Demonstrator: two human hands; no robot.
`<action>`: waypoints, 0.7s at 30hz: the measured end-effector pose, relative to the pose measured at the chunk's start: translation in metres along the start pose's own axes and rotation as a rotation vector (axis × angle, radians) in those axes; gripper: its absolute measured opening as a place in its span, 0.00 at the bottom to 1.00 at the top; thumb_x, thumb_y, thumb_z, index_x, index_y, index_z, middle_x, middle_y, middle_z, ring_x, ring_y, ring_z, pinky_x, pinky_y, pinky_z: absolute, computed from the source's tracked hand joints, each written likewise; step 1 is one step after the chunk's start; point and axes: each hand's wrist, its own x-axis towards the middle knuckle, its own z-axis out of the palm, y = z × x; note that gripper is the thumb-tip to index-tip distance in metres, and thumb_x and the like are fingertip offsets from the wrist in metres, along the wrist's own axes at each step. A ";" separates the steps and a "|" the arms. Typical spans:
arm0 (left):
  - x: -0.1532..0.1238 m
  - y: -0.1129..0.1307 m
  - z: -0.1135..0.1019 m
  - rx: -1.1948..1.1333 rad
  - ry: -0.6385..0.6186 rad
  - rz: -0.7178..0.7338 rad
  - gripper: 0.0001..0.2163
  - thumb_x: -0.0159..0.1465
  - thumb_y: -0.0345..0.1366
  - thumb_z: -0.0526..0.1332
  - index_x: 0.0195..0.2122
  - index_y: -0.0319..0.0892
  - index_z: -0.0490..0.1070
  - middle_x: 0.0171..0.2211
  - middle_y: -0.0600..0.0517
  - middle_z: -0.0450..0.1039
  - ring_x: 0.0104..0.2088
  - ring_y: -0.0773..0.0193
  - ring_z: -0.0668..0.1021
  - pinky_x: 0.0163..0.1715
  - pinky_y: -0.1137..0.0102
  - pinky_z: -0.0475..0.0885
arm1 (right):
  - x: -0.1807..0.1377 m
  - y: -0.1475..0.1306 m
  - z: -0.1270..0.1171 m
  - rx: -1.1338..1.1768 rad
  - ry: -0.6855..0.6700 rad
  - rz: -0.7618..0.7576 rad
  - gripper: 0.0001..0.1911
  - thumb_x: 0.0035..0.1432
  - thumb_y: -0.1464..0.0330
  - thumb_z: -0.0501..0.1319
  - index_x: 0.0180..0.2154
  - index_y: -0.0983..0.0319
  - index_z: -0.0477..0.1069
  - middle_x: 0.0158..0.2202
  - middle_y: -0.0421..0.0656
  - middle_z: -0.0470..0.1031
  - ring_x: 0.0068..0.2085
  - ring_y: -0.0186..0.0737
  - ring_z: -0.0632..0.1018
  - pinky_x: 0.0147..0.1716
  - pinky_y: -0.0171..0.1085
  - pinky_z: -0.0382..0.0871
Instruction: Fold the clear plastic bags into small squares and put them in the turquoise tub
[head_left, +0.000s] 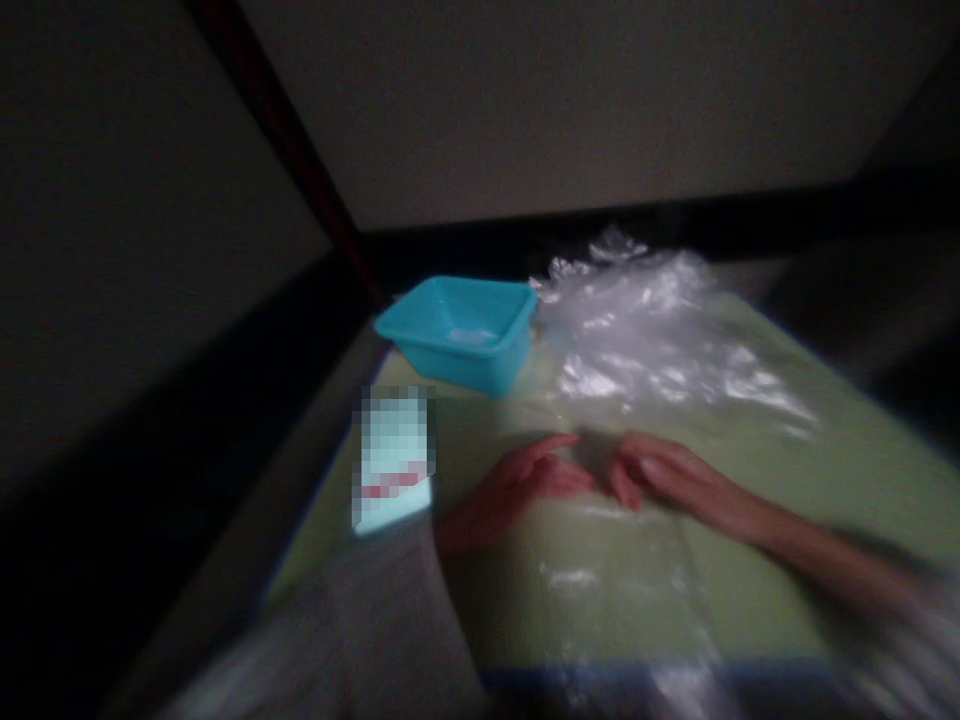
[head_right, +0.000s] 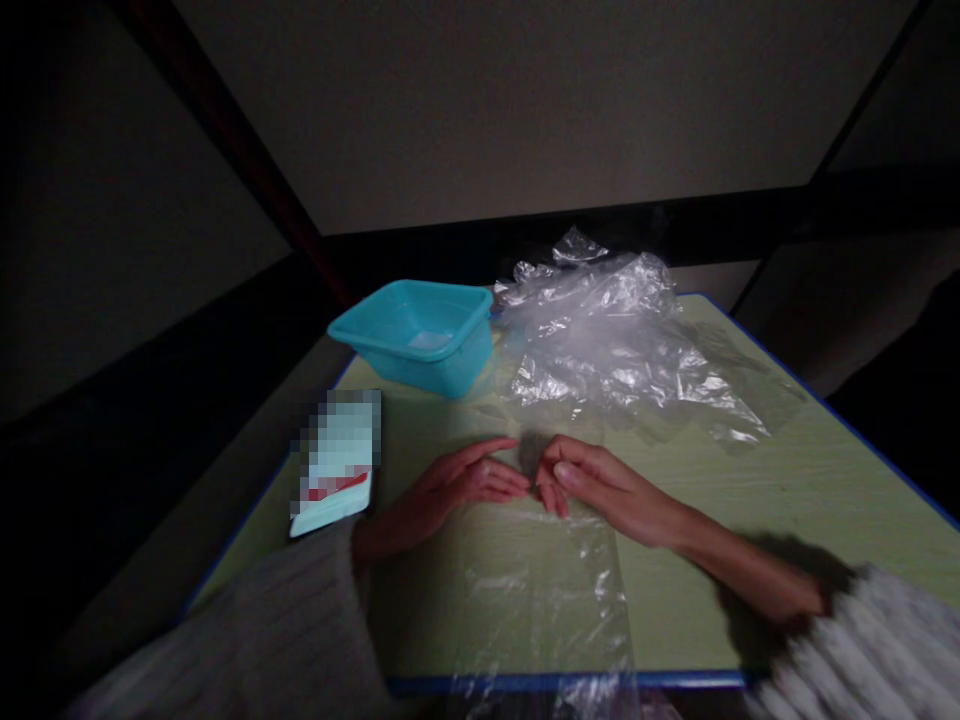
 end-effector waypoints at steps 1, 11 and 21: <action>0.000 -0.001 0.000 -0.003 -0.002 -0.001 0.25 0.65 0.49 0.53 0.58 0.39 0.58 0.46 0.41 0.75 0.48 0.53 0.77 0.50 0.55 0.70 | 0.000 -0.001 0.001 0.010 0.000 -0.003 0.21 0.65 0.53 0.49 0.32 0.63 0.67 0.29 0.41 0.69 0.30 0.32 0.70 0.30 0.34 0.66; 0.001 0.005 0.001 -0.002 0.010 -0.004 0.21 0.65 0.45 0.54 0.55 0.40 0.62 0.43 0.44 0.76 0.46 0.53 0.77 0.49 0.57 0.70 | -0.002 0.001 0.004 0.144 -0.146 0.022 0.20 0.64 0.54 0.51 0.37 0.65 0.67 0.28 0.40 0.70 0.28 0.30 0.71 0.27 0.32 0.67; 0.001 0.003 -0.001 -0.032 0.004 0.013 0.20 0.64 0.46 0.57 0.53 0.43 0.65 0.45 0.44 0.75 0.46 0.57 0.78 0.48 0.59 0.72 | -0.003 0.003 0.008 0.142 -0.189 0.052 0.18 0.65 0.56 0.52 0.34 0.65 0.68 0.26 0.39 0.69 0.26 0.29 0.71 0.25 0.31 0.66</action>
